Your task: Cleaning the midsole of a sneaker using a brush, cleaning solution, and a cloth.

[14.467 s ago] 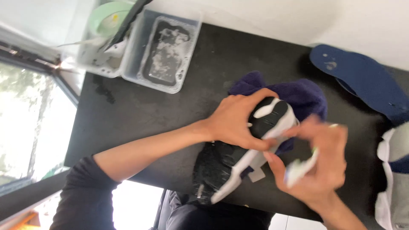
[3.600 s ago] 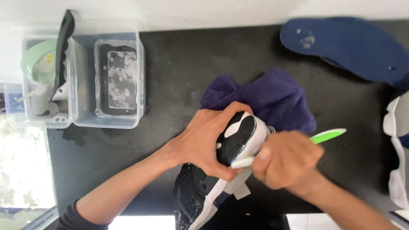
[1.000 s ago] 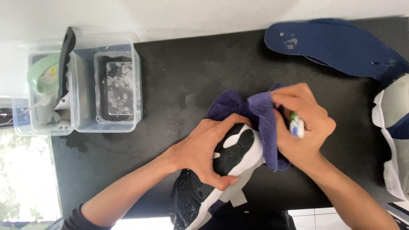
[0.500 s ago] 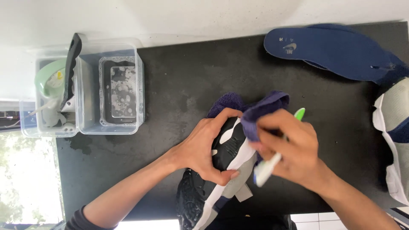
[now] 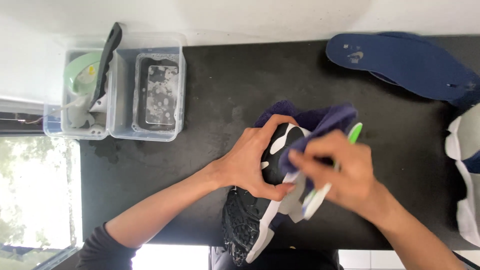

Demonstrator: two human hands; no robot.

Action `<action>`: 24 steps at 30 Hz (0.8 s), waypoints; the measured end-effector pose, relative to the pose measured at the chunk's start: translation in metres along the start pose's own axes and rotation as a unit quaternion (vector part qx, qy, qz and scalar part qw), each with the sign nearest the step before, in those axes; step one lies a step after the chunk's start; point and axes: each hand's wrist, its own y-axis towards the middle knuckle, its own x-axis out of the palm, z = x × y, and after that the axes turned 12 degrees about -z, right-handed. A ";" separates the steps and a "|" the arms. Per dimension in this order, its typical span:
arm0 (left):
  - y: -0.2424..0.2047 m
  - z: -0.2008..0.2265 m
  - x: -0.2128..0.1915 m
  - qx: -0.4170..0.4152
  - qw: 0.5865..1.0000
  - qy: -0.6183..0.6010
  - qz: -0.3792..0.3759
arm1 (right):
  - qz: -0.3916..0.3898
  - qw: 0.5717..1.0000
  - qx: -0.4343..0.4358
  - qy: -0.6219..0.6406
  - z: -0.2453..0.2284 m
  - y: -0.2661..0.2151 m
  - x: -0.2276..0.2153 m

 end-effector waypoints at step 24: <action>-0.002 0.000 0.004 0.009 1.000 0.006 -0.001 | 0.046 0.958 0.155 -0.237 0.057 -0.024 -0.024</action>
